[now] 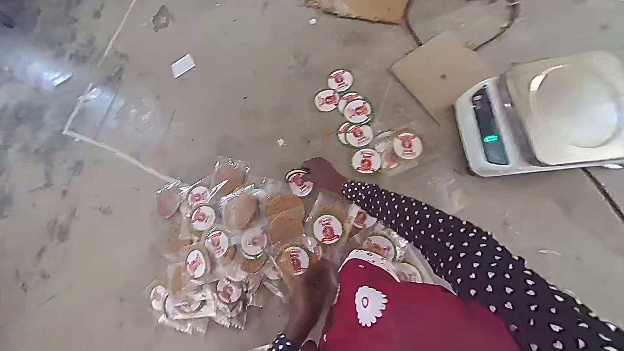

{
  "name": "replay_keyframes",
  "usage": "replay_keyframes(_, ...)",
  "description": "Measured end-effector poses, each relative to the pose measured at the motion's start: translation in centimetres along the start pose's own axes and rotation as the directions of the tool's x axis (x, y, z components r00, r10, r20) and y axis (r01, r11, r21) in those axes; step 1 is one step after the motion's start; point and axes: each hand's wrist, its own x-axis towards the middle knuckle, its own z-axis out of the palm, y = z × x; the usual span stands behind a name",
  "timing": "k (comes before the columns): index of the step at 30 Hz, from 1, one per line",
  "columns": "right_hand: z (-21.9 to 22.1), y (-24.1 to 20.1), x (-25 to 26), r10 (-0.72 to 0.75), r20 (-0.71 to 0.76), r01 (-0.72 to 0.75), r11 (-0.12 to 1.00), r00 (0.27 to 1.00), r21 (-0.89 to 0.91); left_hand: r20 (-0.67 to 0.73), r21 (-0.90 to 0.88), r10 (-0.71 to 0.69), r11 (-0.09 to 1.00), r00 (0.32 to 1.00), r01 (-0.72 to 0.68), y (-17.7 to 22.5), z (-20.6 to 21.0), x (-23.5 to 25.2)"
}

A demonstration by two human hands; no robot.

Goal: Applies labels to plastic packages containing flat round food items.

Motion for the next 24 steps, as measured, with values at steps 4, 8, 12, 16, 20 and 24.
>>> replay_keyframes(4,0.0,-2.5,-7.7,0.088,-0.212,-0.025,0.959,0.973,0.281,-0.197,-0.432,-0.116,0.902,0.974,0.02,2.3,-2.3,2.6)
replay_keyframes(8,0.9,-5.2,-13.3,0.059,0.037,-0.069,0.873,0.998,0.483,-0.153,-0.801,-0.269,0.598,0.951,0.04,5.0,-2.9,4.7)
replay_keyframes(12,-3.3,-1.5,-12.7,-0.051,-0.107,0.069,0.983,0.993,0.171,-0.151,-0.816,-0.381,0.569,0.912,0.102,5.5,-1.5,5.4)
replay_keyframes(16,-13.2,8.1,-7.9,0.268,-0.413,-0.33,0.94,0.87,-0.084,-0.141,-0.707,-0.358,0.689,0.923,0.159,4.0,-0.8,4.2)
replay_keyframes(20,-14.9,15.2,-7.0,0.365,-0.357,-0.461,0.855,0.86,-0.237,-0.119,-0.654,-0.409,0.718,0.905,0.239,2.5,-0.5,3.5)
replay_keyframes(24,-11.8,14.5,-9.3,0.31,-0.359,-0.408,0.881,0.88,-0.238,-0.143,-0.649,-0.422,0.723,0.895,0.237,1.9,-0.3,3.9)
